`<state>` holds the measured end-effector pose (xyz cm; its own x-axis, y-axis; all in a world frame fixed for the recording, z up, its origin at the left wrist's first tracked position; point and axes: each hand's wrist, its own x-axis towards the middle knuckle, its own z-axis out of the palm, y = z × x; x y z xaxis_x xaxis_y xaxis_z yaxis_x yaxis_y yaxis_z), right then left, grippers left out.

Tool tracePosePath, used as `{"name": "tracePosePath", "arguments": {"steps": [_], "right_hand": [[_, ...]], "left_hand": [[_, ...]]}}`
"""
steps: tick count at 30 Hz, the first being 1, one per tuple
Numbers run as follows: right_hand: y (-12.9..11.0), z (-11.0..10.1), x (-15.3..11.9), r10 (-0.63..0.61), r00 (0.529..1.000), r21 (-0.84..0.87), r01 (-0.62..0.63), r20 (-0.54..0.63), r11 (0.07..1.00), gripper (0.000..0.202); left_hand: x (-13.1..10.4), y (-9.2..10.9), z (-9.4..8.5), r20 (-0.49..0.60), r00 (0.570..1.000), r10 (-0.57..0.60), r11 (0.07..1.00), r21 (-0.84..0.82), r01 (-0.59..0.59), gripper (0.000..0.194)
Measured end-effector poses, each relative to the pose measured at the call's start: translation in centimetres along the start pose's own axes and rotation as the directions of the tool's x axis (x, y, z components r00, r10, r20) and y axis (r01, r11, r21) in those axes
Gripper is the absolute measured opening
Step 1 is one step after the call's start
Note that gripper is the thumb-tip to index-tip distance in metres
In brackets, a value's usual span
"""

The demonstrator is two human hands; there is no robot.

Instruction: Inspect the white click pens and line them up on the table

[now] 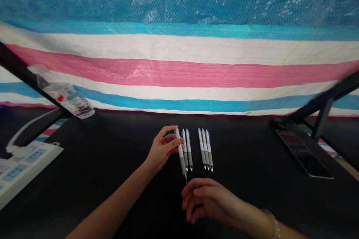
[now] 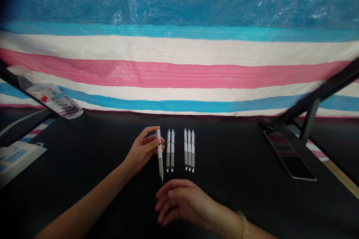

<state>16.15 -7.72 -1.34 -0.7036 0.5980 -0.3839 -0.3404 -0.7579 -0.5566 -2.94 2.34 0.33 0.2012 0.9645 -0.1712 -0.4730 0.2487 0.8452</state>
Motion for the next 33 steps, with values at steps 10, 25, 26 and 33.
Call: {"name": "tracePosePath", "arguments": {"steps": [10,25,26,33], "right_hand": [[0.29,-0.24,0.03,-0.016,1.0,-0.014,0.016,0.014,1.0,0.024],[0.43,-0.13,0.07,-0.011,1.0,-0.011,0.01,-0.013,1.0,0.019],[0.47,-0.12,0.05,-0.01,1.0,-0.014,0.01,-0.013,1.0,0.019],[0.23,0.08,0.1,-0.01,1.0,-0.019,0.01,-0.018,1.0,0.02]], "left_hand": [[0.16,0.01,-0.06,0.002,1.0,0.005,1.0,-0.016,-0.005,0.054],[0.38,-0.1,-0.3,-0.053,0.998,0.03,0.999,0.015,-0.03,0.057],[0.41,-0.1,-0.31,-0.056,0.998,0.03,0.999,0.02,-0.029,0.056],[0.68,-0.51,-0.58,-0.113,0.99,0.079,0.986,0.154,-0.061,0.059]]}}
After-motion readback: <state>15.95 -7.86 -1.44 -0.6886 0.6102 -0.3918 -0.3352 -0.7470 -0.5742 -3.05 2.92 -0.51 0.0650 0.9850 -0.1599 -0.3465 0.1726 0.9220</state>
